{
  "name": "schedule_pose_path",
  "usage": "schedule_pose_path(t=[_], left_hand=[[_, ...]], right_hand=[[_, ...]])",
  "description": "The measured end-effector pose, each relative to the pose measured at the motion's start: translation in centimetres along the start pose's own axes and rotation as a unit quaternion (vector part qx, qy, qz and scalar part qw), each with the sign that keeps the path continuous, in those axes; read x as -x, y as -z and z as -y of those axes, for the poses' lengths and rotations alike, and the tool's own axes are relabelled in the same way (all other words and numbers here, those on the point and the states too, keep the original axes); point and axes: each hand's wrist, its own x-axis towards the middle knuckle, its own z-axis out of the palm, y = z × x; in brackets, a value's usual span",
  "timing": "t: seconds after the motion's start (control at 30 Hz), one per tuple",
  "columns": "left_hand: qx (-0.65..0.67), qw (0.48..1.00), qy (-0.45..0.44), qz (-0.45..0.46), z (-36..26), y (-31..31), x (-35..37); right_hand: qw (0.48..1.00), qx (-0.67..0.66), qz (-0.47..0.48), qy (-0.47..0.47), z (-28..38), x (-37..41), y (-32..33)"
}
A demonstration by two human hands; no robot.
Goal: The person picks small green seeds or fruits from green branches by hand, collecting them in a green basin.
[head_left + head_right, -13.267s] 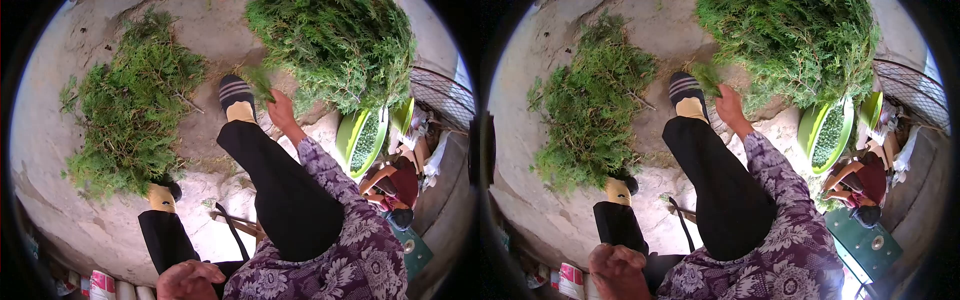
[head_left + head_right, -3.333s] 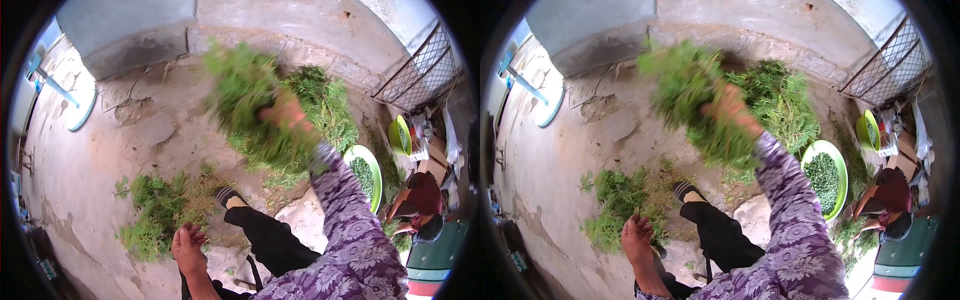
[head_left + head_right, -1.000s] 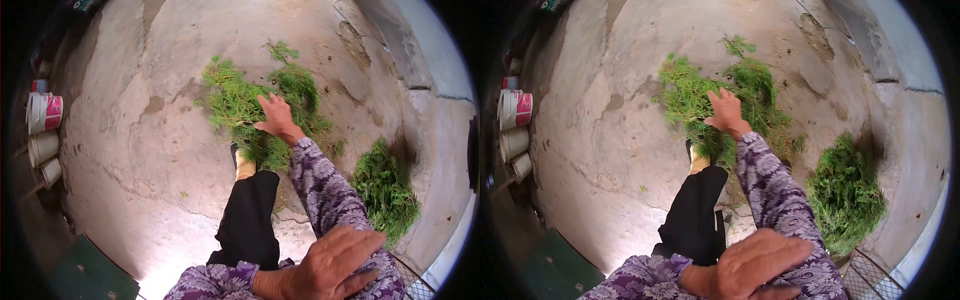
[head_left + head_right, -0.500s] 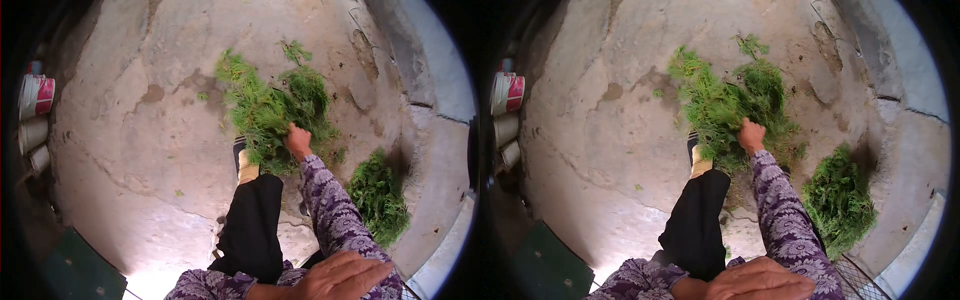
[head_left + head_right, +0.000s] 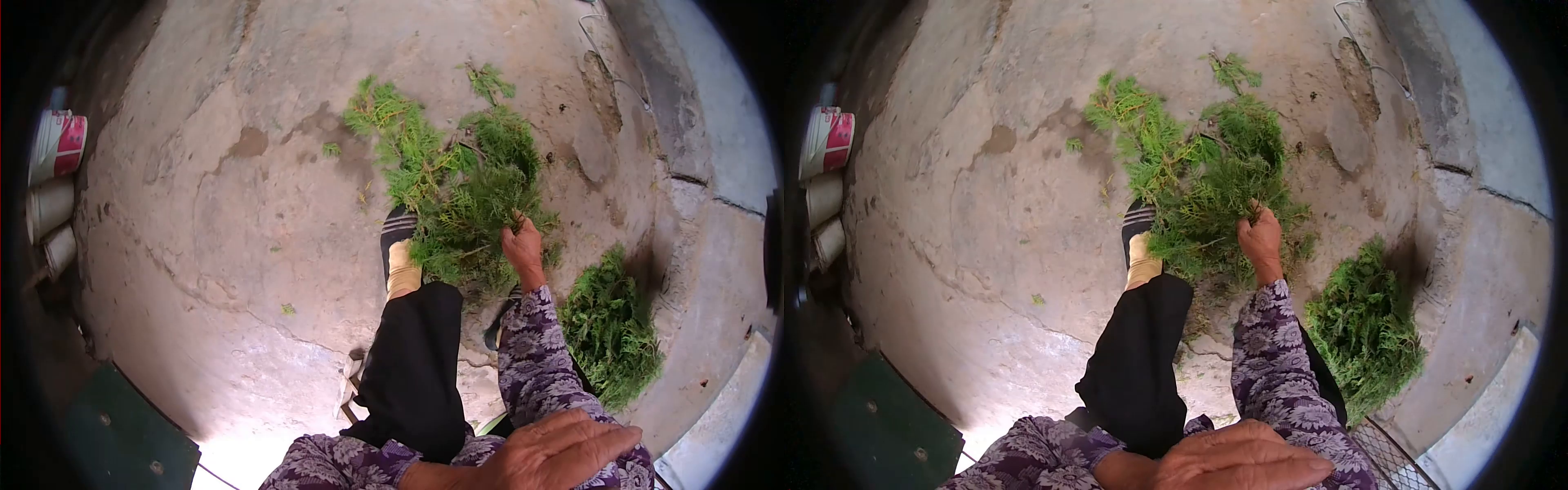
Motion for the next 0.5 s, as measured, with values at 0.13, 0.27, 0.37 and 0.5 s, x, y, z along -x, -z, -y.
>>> schedule_pose_path(t=[0.13,0.27,0.37,0.5], left_hand=[[0.005,1.0,0.004,-0.007,0.4,-0.2,-0.3],[0.017,0.991,-0.076,-0.108,1.3,-1.0,-0.3],[0.013,0.991,-0.087,-0.099,1.3,-0.8,-1.2],[-0.012,0.987,-0.108,-0.122,1.8,-0.9,-2.1]], right_hand=[[0.991,-0.089,-0.018,-0.101,1.5,-1.2,1.0],[0.998,-0.047,0.015,-0.049,3.9,-3.3,3.7],[0.989,0.14,0.029,0.033,3.9,-5.8,3.8],[0.995,-0.026,0.062,0.078,10.7,-7.3,3.0]])
